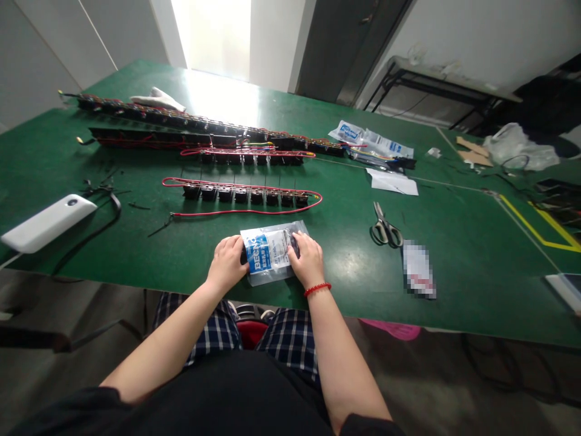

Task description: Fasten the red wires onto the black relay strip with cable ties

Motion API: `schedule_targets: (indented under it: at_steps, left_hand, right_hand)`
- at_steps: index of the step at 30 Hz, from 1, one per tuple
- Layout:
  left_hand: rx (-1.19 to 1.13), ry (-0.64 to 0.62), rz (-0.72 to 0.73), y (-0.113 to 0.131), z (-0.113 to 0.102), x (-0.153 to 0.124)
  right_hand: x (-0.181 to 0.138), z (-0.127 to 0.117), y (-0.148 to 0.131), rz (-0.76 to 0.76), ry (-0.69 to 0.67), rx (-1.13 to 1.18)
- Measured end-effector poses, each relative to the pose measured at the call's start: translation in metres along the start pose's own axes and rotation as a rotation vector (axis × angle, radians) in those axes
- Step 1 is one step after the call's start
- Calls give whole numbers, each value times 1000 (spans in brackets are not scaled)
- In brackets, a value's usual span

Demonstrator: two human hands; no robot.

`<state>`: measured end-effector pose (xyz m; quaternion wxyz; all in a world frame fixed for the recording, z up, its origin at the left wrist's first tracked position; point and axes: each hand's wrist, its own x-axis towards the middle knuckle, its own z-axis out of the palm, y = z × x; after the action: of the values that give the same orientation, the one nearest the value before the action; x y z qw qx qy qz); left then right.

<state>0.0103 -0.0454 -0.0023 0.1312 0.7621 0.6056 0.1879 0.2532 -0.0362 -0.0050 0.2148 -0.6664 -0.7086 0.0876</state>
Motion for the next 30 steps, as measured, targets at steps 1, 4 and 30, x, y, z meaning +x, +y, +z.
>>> schedule_targets:
  at_steps: [1, 4, 30]
  left_hand:
    - [28, 0, -17, 1, 0, 2]
    - [118, -37, -14, 0, -1, 7]
    - [225, -101, 175, -42, -18, 12]
  right_hand:
    - [0, 0, 0, -2, 1, -1]
    - [0, 0, -1, -10, 7, -10]
    - [-6, -8, 7, 61, -47, -16]
